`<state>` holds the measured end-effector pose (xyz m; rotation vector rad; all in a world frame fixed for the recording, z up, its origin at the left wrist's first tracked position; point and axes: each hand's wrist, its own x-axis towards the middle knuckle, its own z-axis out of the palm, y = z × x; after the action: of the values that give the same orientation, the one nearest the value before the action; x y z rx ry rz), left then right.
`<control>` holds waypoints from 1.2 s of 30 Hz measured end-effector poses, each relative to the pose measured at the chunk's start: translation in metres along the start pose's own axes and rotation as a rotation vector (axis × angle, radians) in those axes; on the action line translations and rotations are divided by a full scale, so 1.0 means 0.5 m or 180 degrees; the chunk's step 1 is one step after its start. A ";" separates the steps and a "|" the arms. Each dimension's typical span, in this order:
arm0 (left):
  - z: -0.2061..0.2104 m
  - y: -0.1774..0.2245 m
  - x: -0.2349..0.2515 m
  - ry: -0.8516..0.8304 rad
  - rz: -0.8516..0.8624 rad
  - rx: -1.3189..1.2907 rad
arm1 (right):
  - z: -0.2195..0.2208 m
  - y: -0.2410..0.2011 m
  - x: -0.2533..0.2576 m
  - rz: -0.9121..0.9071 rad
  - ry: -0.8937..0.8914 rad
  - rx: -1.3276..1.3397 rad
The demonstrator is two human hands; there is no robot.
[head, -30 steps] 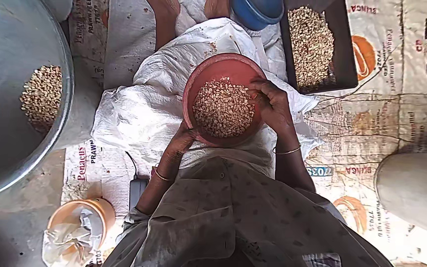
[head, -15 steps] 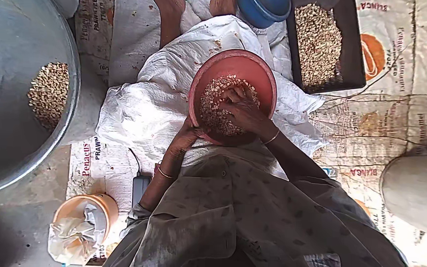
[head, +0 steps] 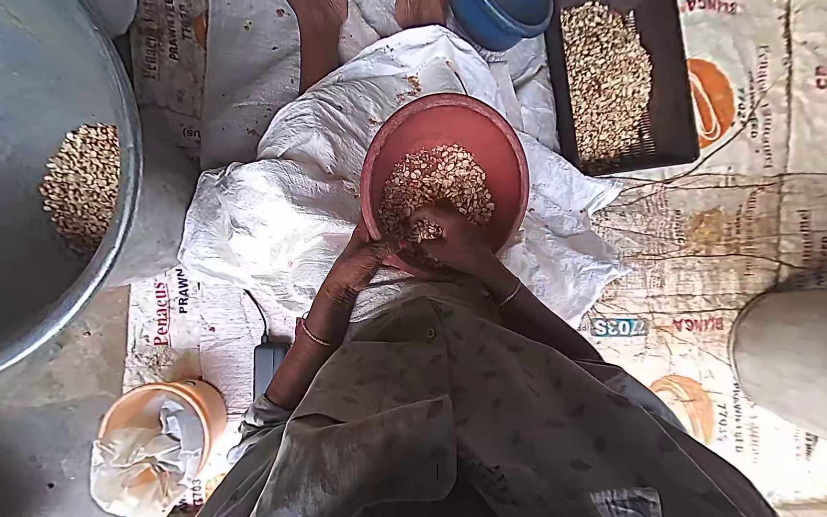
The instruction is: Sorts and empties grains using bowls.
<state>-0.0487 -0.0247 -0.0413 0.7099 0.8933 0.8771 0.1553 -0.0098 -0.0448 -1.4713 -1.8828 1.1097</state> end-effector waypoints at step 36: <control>-0.045 -0.037 0.005 -0.0401 0.0178 -0.0251 | -0.127 0.040 0.050 0.0277 0.0827 0.1411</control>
<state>-0.0612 -0.0273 -0.0675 0.7164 0.7261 0.9024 0.2090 0.0342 -0.0296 -1.3697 -1.3052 1.2136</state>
